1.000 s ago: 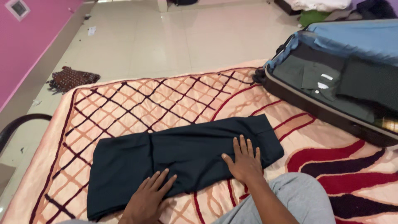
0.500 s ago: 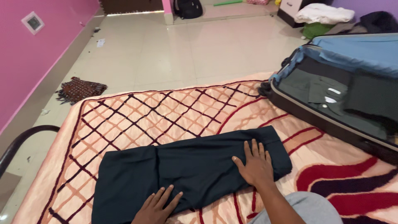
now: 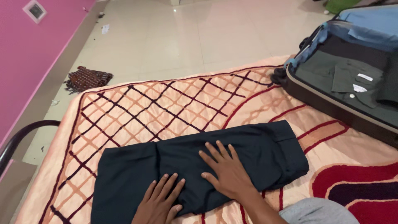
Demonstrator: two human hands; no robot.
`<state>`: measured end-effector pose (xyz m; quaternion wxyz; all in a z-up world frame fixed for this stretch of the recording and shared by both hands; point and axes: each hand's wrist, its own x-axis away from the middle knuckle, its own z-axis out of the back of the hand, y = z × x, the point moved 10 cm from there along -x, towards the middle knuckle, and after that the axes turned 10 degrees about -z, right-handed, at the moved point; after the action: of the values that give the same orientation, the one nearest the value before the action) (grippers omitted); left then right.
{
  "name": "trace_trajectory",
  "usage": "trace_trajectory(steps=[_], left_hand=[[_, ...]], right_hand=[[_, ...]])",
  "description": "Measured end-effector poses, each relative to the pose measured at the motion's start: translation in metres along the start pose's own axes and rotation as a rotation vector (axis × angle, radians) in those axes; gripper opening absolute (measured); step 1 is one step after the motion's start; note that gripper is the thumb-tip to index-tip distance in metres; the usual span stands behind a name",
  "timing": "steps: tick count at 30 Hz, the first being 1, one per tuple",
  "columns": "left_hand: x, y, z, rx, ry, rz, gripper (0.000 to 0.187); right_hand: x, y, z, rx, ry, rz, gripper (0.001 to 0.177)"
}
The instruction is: The person takes a pair of dark trousers from a suitcase and folds them onto a bed using their hands.
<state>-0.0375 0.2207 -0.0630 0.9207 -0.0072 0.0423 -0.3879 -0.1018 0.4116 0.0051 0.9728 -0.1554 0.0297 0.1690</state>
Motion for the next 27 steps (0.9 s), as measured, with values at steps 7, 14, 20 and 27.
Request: trace_trajectory(steps=[7,14,20,27], left_hand=[[0.006,0.001,-0.017,-0.057,0.004,-0.056,0.072],[0.006,0.009,0.004,-0.092,0.063,-0.067,0.073],[0.003,0.006,0.012,0.142,-0.327,0.112,0.073],[0.004,0.011,0.017,0.138,-0.443,0.175,0.073]], right_hand=[[-0.023,0.037,-0.005,-0.01,-0.14,-0.226,0.079],[-0.021,0.052,0.001,0.098,0.002,-0.32,0.073],[0.018,-0.01,-0.002,-0.011,-0.208,-0.132,0.1],[0.031,0.046,-0.001,0.06,-0.34,-0.44,0.121]])
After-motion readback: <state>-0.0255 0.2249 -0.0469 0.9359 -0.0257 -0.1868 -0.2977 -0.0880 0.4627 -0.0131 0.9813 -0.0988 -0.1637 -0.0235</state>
